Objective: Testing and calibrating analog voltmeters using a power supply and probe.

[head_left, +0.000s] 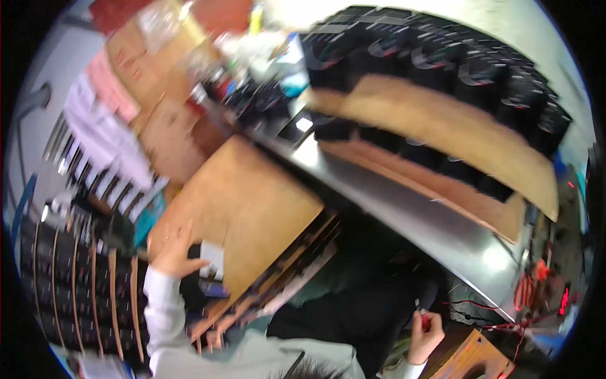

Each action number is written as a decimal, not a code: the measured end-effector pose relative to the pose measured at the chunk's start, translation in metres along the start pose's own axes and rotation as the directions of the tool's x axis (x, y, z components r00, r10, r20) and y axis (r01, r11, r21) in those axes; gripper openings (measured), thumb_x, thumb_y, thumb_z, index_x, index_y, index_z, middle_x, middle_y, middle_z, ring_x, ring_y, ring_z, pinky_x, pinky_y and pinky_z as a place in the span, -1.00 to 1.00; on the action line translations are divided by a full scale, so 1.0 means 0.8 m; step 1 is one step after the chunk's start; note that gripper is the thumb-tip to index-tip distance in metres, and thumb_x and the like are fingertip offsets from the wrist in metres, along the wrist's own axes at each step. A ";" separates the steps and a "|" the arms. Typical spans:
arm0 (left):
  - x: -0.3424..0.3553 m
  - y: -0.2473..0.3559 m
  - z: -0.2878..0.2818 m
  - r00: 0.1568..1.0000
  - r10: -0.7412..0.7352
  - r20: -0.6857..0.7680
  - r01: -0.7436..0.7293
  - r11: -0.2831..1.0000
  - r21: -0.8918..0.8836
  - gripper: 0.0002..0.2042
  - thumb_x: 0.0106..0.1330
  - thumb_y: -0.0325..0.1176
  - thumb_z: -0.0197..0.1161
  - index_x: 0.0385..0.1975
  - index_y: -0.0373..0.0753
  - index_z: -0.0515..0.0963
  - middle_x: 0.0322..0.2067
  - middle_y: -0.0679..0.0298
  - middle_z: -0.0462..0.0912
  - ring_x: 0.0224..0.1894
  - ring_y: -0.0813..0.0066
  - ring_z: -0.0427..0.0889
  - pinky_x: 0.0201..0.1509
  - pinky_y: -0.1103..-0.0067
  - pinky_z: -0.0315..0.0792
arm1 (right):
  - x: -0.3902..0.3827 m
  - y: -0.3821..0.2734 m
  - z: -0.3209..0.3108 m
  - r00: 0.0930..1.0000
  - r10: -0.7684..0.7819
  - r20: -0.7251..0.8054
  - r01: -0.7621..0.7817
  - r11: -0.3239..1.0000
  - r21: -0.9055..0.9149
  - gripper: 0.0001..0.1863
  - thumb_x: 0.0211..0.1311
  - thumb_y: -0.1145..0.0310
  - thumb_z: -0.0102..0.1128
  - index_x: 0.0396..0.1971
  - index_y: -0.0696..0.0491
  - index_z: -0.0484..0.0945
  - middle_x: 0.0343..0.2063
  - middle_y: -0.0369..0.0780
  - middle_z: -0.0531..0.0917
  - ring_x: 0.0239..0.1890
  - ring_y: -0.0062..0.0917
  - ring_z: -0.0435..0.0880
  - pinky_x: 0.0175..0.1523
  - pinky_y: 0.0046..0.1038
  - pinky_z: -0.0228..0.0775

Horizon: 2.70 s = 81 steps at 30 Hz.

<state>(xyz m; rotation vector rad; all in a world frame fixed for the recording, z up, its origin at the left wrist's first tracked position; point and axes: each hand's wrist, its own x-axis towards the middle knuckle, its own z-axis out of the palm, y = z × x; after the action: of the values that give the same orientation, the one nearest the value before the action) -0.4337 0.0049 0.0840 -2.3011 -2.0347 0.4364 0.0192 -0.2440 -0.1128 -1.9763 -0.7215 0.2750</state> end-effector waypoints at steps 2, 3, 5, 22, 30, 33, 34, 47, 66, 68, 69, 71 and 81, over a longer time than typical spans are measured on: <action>0.025 0.051 -0.065 0.925 0.262 -0.276 -0.296 0.951 -0.087 0.00 -0.04 -0.18 0.59 0.45 -0.26 0.18 0.35 -0.07 0.30 0.47 -0.21 0.13 0.51 0.12 0.09 | -0.007 -0.021 -0.002 1.000 -0.004 -0.025 0.004 1.000 -0.008 -0.84 0.14 0.50 0.45 -0.41 0.20 0.60 -0.65 -0.34 0.53 -0.58 -0.77 0.38 -0.47 -0.64 0.23; 0.046 0.075 -0.093 0.792 0.415 -0.448 -0.514 0.850 -0.120 -0.04 -0.02 -0.25 0.57 0.45 -0.23 0.19 0.34 -0.03 0.32 0.47 -0.18 0.14 0.51 0.14 0.11 | -0.010 -0.025 -0.011 0.999 0.051 0.008 -0.051 0.999 -0.007 -0.84 0.09 0.49 0.48 -0.41 0.19 0.63 -0.64 -0.29 0.61 -0.60 -0.71 0.49 -0.46 -0.57 0.34; 0.091 0.138 -0.157 0.500 0.544 -0.674 -0.721 0.693 0.025 -0.09 0.01 -0.35 0.52 0.44 -0.20 0.22 0.34 0.03 0.33 0.47 -0.12 0.17 0.49 0.15 0.13 | -0.010 -0.044 -0.022 0.995 -0.094 -0.022 0.095 0.995 0.035 -0.79 0.11 0.41 0.52 -0.28 0.12 0.71 -0.48 -0.17 0.74 -0.48 -0.53 0.72 -0.30 -0.48 0.56; 0.111 0.326 -0.247 -0.085 0.548 -0.832 -0.810 0.449 0.378 -0.75 0.05 -0.60 0.28 -0.23 -0.26 0.59 -0.33 0.16 0.60 -0.20 0.10 0.59 0.18 0.23 0.33 | -0.109 0.021 -0.061 0.976 0.077 -0.203 -0.114 0.977 -0.178 -0.80 0.02 0.44 0.53 -0.40 0.16 0.67 -0.58 -0.16 0.69 -0.55 -0.46 0.68 -0.40 -0.43 0.50; 0.045 0.479 -0.061 -0.332 0.586 -0.740 -0.903 0.029 0.428 -0.70 -0.08 -0.41 0.42 -0.26 -0.13 0.69 -0.37 0.41 0.50 -0.32 0.39 0.50 0.10 0.20 0.26 | -0.057 -0.049 -0.061 0.969 -0.023 -0.244 -0.030 0.977 -0.211 -0.79 -0.03 0.41 0.52 -0.38 0.10 0.68 -0.50 -0.17 0.69 -0.44 -0.28 0.68 -0.31 -0.35 0.51; 0.020 0.537 0.005 -0.164 0.513 -0.842 -0.981 0.007 0.195 -0.70 -0.09 -0.35 0.46 -0.27 -0.09 0.70 -0.35 0.44 0.50 -0.19 0.38 0.52 0.11 0.22 0.21 | -0.055 -0.061 -0.054 0.971 -0.040 -0.236 -0.025 0.964 -0.264 -0.78 -0.04 0.40 0.53 -0.37 0.08 0.68 -0.50 -0.19 0.68 -0.43 -0.29 0.67 -0.30 -0.34 0.51; 0.008 0.541 0.015 -0.089 0.549 -0.831 -0.992 0.029 0.125 -0.70 -0.06 -0.30 0.50 -0.26 -0.08 0.70 -0.30 0.43 0.52 -0.05 0.34 0.49 0.15 0.23 0.17 | -0.061 -0.066 -0.056 0.973 -0.017 -0.232 -0.050 0.959 -0.280 -0.78 -0.05 0.40 0.54 -0.39 0.08 0.67 -0.51 -0.20 0.67 -0.44 -0.29 0.67 -0.31 -0.35 0.51; 0.106 0.579 -0.005 0.198 0.785 -0.587 -0.559 -0.402 -0.725 0.08 -0.09 -0.45 0.58 0.49 -0.24 0.03 0.31 -0.05 0.38 0.32 0.03 0.42 0.41 0.30 0.24 | 0.021 -0.106 -0.019 0.906 -0.172 -0.387 0.204 0.978 0.042 -0.76 -0.03 0.61 0.50 -0.42 0.18 0.55 -0.55 -0.18 0.54 -0.58 -0.38 0.52 -0.46 -0.48 0.37; 0.104 0.570 -0.006 0.245 0.838 -0.487 -0.538 -0.300 -0.787 0.14 -0.03 -0.37 0.59 0.54 -0.14 -0.10 0.39 -0.09 0.25 0.41 -0.09 0.26 0.46 0.22 0.07 | 0.026 -0.106 -0.032 0.911 0.234 -0.339 -0.067 0.896 0.440 -0.79 0.09 0.60 0.48 -0.30 0.18 0.62 -0.40 -0.29 0.65 -0.37 -0.70 0.58 -0.27 -0.63 0.44; 0.100 0.574 -0.007 0.259 0.829 -0.495 -0.529 -0.307 -0.791 0.14 -0.05 -0.42 0.59 0.53 -0.15 -0.08 0.32 -0.10 0.34 0.34 -0.07 0.36 0.41 0.24 0.19 | 0.036 -0.098 -0.042 0.885 0.103 -0.454 -0.023 0.984 0.179 -0.80 0.00 0.58 0.53 -0.40 0.18 0.64 -0.51 -0.20 0.59 -0.49 -0.56 0.55 -0.39 -0.55 0.37; 0.098 0.574 -0.005 0.266 0.825 -0.499 -0.486 -0.333 -0.809 0.14 -0.05 -0.43 0.59 0.53 -0.15 -0.08 0.30 -0.09 0.37 0.31 -0.06 0.39 0.40 0.25 0.21 | 0.046 -0.104 -0.051 0.870 -0.068 -0.488 0.058 0.998 -0.035 -0.79 -0.05 0.58 0.54 -0.43 0.17 0.64 -0.56 -0.18 0.55 -0.52 -0.43 0.53 -0.41 -0.50 0.36; 0.097 0.573 -0.005 0.267 0.804 -0.532 -0.488 -0.364 -0.794 0.13 -0.02 -0.50 0.57 0.54 -0.15 -0.11 0.22 -0.06 0.42 0.25 0.08 0.47 0.31 0.29 0.37 | 0.056 -0.104 -0.059 0.862 -0.192 -0.468 0.126 0.978 -0.169 -0.81 -0.06 0.62 0.51 -0.47 0.22 0.62 -0.55 -0.20 0.58 -0.52 -0.51 0.53 -0.43 -0.50 0.32; 0.091 0.579 -0.004 0.224 0.830 -0.511 -0.362 -0.416 -0.834 0.12 0.01 -0.66 0.50 0.54 -0.13 -0.14 0.25 0.04 0.37 0.25 0.25 0.49 0.29 0.35 0.46 | 0.054 -0.096 -0.052 0.886 -0.082 -0.456 0.092 0.996 -0.001 -0.69 -0.05 0.53 0.55 -0.22 0.12 0.73 -0.41 -0.18 0.68 -0.40 -0.42 0.63 -0.32 -0.45 0.51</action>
<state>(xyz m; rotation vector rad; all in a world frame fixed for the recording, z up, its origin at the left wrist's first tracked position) 0.0223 0.0121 -0.0250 -4.4352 0.1206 -0.9815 0.0449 -0.2220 -0.0212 -1.8820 -0.4940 -0.2343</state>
